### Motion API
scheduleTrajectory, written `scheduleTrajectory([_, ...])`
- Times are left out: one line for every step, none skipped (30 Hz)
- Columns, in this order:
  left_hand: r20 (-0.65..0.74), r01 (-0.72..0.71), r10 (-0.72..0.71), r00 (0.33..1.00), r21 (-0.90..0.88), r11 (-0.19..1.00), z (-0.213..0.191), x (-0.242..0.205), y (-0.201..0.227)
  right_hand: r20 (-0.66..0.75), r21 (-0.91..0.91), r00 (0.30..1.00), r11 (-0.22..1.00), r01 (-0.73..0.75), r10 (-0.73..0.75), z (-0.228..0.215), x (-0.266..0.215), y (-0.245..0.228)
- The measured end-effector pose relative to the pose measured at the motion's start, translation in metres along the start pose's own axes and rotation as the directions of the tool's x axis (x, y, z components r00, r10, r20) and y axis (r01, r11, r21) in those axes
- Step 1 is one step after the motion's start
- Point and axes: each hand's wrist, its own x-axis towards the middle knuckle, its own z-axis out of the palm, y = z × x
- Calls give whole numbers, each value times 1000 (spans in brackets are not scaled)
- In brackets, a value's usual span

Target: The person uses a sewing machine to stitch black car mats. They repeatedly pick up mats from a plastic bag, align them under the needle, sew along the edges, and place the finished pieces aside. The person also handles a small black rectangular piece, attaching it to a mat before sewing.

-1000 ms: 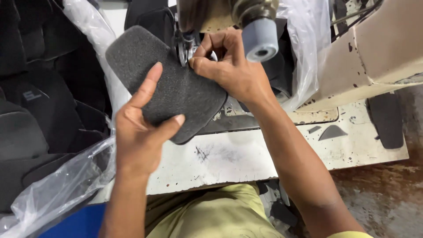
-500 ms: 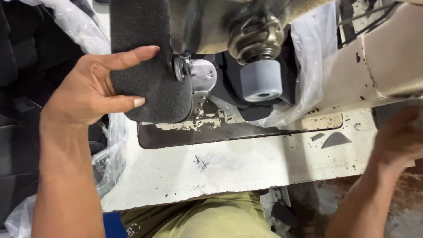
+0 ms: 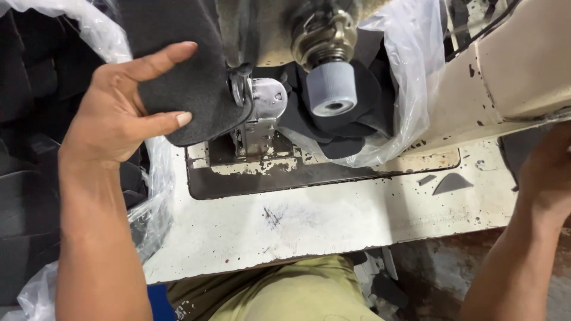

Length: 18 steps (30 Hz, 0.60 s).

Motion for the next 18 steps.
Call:
scheduleTrajectory([-29, -14, 15, 999, 27, 1000, 2, -4, 1, -21, 24, 999, 999, 46, -46, 1, 3, -4])
scheduleTrajectory([-65, -28, 32, 997, 58, 998, 3, -10, 3, -46, 54, 994, 994, 97, -95, 4, 8, -9])
scheduleTrajectory([-71, -28, 32, 997, 60, 998, 10, -16, 9, -48, 59, 994, 993, 101, -98, 7, 7, -9])
scheduleTrajectory([-103, -7, 11, 995, 45, 999, 19, -23, 14, -74, 57, 989, 990, 131, -127, 8, 4, -9])
scheduleTrajectory([-135, 14, -10, 991, 29, 999, 28, -29, 19, -99, 55, 983, 985, 161, -155, 9, 1, -8])
scheduleTrajectory([-135, 16, -12, 991, 26, 1000, 39, -36, 20, -96, 55, 983, 985, 162, -157, 9, 0, -7])
scheduleTrajectory([-200, 25, -27, 979, -16, 1000, 51, -43, 22, -92, 48, 983, 985, 163, -158, 9, -1, -6])
scheduleTrajectory([-261, 33, -46, 964, -56, 998, 61, -50, 24, -87, 44, 984, 986, 161, -157, 9, -2, -4])
scheduleTrajectory([-260, 36, -50, 964, -57, 998, 74, -50, 26, -83, 45, 984, 986, 159, -155, 9, -1, -5])
scheduleTrajectory([-342, -8, -40, 939, -139, 990, 87, -50, 29, -72, 74, 986, 985, 154, -149, 8, 2, -5])
scheduleTrajectory([-421, -60, -38, 906, -217, 974, 99, -50, 31, -60, 103, 988, 984, 148, -143, 7, 4, -5])
scheduleTrajectory([-424, -61, -39, 905, -220, 974, 105, -49, 30, -59, 104, 987, 983, 152, -147, 6, 7, -4])
scheduleTrajectory([-505, -61, -34, 863, -169, 984, 112, -49, 30, -44, 136, 988, 979, 152, -147, 5, 10, -4])
scheduleTrajectory([-578, -53, -25, 815, -118, 992, 118, -49, 30, -29, 168, 989, 975, 147, -144, 3, 12, -5])
scheduleTrajectory([-579, -51, -28, 815, -120, 992, 119, -49, 24, -26, 169, 989, 975, 147, -144, 2, 13, -5])
scheduleTrajectory([-564, -125, 25, 825, -140, 982, 120, -47, 18, -24, 166, 989, 975, 148, -147, 1, 15, -6])
scheduleTrajectory([-550, -199, 78, 832, -164, 966, 120, -44, 13, -22, 163, 989, 975, 150, -149, 0, 17, -6])
scheduleTrajectory([-547, -196, 75, 834, -166, 966, 122, -40, 13, -19, 162, 989, 976, 147, -146, 1, 14, -2])
